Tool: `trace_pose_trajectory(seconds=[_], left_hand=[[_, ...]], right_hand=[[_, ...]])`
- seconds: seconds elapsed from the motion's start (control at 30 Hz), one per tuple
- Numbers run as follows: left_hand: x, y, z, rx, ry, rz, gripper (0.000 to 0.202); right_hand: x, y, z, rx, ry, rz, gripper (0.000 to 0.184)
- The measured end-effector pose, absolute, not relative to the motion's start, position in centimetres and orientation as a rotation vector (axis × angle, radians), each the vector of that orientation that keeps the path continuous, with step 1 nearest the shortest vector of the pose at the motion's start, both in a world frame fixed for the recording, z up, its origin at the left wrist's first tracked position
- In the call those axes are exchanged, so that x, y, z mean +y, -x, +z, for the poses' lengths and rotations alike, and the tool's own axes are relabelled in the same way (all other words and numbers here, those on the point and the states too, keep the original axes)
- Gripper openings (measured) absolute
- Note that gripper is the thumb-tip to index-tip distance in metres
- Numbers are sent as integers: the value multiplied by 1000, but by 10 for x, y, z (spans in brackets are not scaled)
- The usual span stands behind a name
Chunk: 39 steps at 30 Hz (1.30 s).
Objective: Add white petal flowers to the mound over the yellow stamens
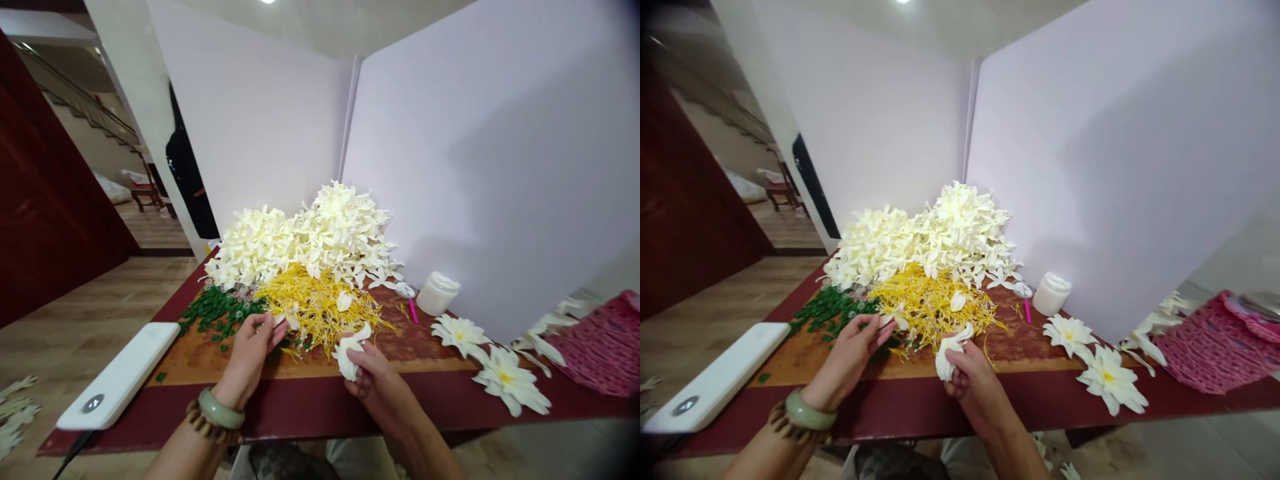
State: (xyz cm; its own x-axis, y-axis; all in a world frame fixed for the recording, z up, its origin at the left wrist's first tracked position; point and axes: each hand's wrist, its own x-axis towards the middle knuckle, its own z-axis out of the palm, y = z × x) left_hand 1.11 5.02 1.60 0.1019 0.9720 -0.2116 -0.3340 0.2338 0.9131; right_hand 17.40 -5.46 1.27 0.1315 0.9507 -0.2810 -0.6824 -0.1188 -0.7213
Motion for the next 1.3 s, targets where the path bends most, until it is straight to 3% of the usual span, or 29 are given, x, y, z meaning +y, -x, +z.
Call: trace_pose_trajectory(seconds=[0.1,0.27,0.33,0.47,0.6,0.9,1.3], left_hand=[[42,-16,21,929,-753,1106,8],[36,-13,15,963,-852,1080,52],[36,-8,8,1089,-993,1165,59],[29,-1,5,1226,-1177,1374,38],[14,-7,19,1116,-1154,1348,24],[4,-33,26,835,-980,864,28],[7,-34,11,750,-967,801,20]], right_hand=[[-49,-164,10,-438,889,1514,33],[-44,-157,6,-605,959,1437,44],[-42,-155,4,-684,1008,1363,52],[-42,-152,4,-728,1026,1310,55],[-40,-150,3,-663,1035,1376,49],[-42,-147,11,-693,1104,1338,46],[-30,-150,1,-707,1155,1361,33]])
